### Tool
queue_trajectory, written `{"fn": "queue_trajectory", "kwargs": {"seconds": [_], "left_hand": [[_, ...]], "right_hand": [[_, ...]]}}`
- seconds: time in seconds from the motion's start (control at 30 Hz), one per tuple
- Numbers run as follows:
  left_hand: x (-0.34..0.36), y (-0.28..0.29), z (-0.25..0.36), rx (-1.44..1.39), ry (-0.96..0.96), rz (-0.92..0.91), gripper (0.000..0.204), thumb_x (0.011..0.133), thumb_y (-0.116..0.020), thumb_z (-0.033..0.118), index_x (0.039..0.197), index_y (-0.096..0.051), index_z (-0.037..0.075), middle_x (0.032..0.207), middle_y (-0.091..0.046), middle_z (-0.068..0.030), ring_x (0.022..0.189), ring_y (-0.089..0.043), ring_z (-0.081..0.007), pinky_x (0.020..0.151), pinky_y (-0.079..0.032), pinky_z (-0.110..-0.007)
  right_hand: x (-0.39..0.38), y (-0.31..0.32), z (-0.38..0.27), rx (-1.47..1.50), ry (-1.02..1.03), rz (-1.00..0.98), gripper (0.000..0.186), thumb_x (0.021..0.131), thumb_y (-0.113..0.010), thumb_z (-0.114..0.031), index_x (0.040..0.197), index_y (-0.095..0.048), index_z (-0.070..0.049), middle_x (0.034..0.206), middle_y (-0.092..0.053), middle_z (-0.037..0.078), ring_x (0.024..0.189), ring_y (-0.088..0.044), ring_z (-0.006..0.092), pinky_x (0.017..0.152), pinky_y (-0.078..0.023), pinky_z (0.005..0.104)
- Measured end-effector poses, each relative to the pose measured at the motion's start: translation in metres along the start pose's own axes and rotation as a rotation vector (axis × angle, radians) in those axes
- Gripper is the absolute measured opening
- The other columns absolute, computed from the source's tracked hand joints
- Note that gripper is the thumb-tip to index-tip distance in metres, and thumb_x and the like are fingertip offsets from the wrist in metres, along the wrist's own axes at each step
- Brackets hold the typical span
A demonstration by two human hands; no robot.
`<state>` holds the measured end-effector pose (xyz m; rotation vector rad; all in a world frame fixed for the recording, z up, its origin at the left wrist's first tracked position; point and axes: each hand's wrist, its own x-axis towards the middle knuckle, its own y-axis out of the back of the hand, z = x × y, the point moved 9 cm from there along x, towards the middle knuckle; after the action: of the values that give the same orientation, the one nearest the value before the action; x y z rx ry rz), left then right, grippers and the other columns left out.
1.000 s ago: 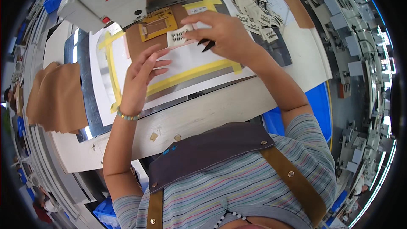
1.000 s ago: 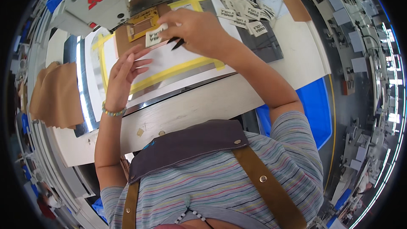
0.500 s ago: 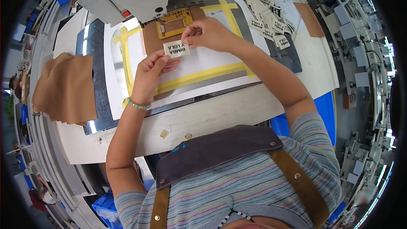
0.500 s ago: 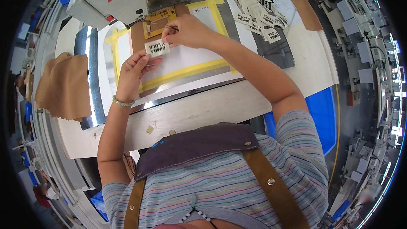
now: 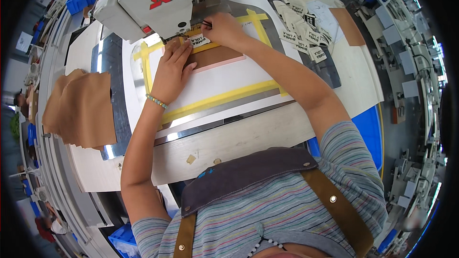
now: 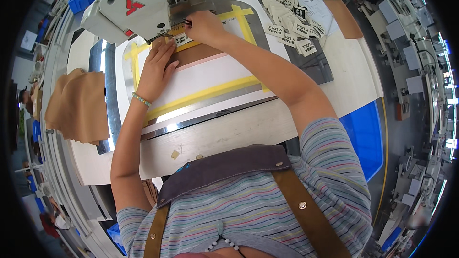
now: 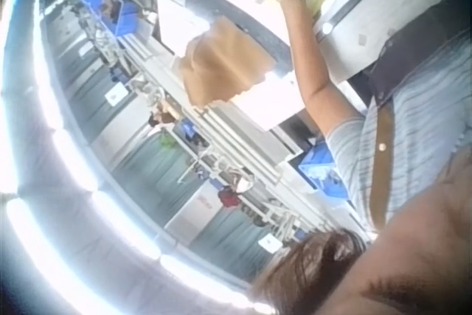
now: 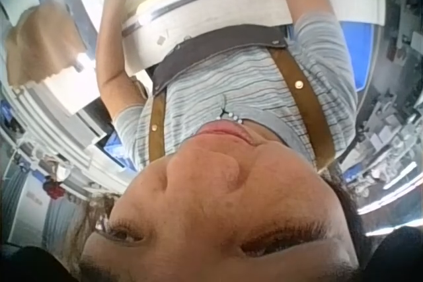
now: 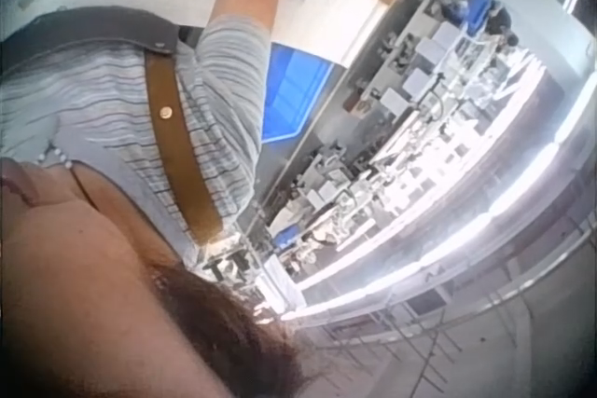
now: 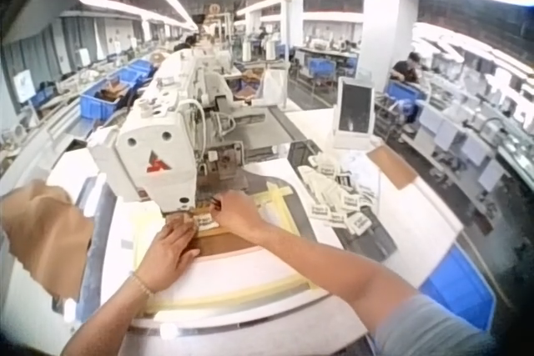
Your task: Sewing brand labels onto pieces of leather using an industrial sewing machine.
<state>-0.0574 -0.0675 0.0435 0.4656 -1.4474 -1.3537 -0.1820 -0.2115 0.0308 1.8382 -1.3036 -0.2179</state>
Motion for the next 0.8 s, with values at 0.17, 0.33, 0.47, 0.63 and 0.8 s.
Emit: {"fn": "queue_trajectory", "kwargs": {"seconds": [0.17,0.33,0.47,0.63,0.8], "left_hand": [[0.006,-0.007,-0.006,-0.006,-0.032,-0.052,0.045,0.098,-0.069,0.016,0.139,-0.06,0.0,0.154,-0.056,-0.0129,0.147,-0.044,-0.0392,0.122,-0.039,-0.046],[0.007,-0.005,-0.005,0.018,-0.074,-0.037,0.045,0.096,-0.07,0.015,0.138,-0.06,0.001,0.151,-0.058,-0.0128,0.145,-0.045,-0.0384,0.121,-0.039,-0.046],[0.011,-0.004,-0.004,-0.001,-0.091,-0.047,0.045,0.095,-0.071,0.014,0.137,-0.06,0.001,0.15,-0.058,-0.0127,0.144,-0.045,-0.038,0.121,-0.04,-0.046],[0.012,-0.006,-0.016,-0.134,-0.01,-0.029,0.038,0.095,-0.071,0.008,0.132,-0.064,0.001,0.145,-0.063,-0.0133,0.143,-0.048,-0.0381,0.121,-0.04,-0.045],[0.008,-0.009,-0.032,-0.295,0.033,-0.027,0.037,0.096,-0.07,0.005,0.132,-0.065,0.002,0.144,-0.064,-0.0129,0.144,-0.049,-0.036,0.121,-0.039,-0.044]], "right_hand": [[-0.006,0.01,0.001,-0.037,0.052,-0.022,0.016,0.082,-0.07,-0.017,0.091,-0.078,-0.005,0.094,-0.076,0.016,0.086,-0.072,0.038,0.081,-0.058,0.0473],[-0.041,0.015,-0.031,-0.345,0.429,-0.195,0.028,0.086,-0.065,-0.001,0.112,-0.076,-0.005,0.131,-0.07,0.008,0.121,-0.063,0.0292,0.1,-0.055,0.0387],[-0.063,0.015,-0.026,-0.374,0.593,-0.126,0.032,0.086,-0.063,0.0,0.115,-0.076,-0.005,0.127,-0.071,0.004,0.127,-0.058,0.0241,0.104,-0.054,0.0369],[-0.06,-0.002,-0.045,-0.483,0.685,-0.182,0.037,0.087,-0.061,0.001,0.121,-0.074,-0.004,0.134,-0.068,0.006,0.131,-0.058,0.025,0.105,-0.054,0.0373],[-0.059,-0.012,-0.042,-0.26,0.63,-0.204,0.043,0.087,-0.061,0.004,0.127,-0.072,-0.007,0.137,-0.067,0.005,0.13,-0.058,0.0278,0.108,-0.053,0.0389]]}}
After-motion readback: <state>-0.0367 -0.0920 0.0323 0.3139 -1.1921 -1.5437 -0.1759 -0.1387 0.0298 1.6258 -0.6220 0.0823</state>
